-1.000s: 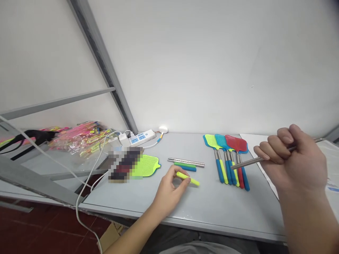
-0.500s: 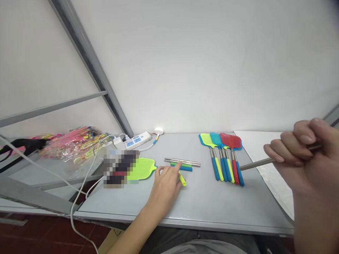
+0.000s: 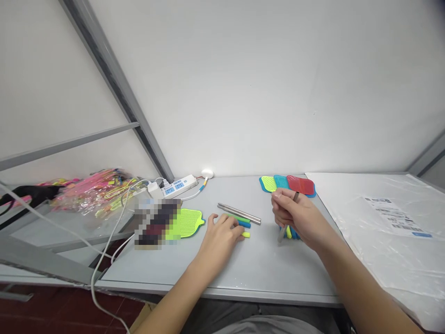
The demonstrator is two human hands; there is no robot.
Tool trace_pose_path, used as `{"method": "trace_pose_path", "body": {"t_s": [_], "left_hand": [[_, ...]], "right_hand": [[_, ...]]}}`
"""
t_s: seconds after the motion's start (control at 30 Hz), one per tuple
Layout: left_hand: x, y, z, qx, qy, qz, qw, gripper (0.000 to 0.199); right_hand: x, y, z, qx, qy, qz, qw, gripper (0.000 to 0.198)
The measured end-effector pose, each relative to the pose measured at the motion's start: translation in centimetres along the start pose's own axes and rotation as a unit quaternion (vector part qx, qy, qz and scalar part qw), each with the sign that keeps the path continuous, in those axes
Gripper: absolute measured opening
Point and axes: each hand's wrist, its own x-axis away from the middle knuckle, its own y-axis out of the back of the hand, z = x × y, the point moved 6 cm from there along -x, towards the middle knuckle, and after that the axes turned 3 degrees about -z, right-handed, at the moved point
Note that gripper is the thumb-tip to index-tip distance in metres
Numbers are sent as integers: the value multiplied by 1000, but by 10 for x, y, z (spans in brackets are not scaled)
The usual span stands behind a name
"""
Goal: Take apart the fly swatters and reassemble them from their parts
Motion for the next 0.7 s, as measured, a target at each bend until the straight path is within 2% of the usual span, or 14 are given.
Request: {"method": "trace_pose_path", "body": {"t_s": [0.3, 0.37, 0.57, 0.7], "left_hand": [[-21, 5, 3, 59, -65, 20, 996, 11], [-24, 6, 9, 73, -65, 31, 995, 23], [-32, -3, 33, 108, -45, 97, 988, 79], [-35, -11, 39, 116, -40, 127, 984, 88]], "right_hand": [[-9, 1, -17, 4, -5, -19, 1000, 34], [-12, 0, -20, -1, -5, -17, 1000, 34], [-17, -7, -28, 9, -6, -10, 1000, 36], [-18, -8, -32, 26, -4, -12, 1000, 36]]}}
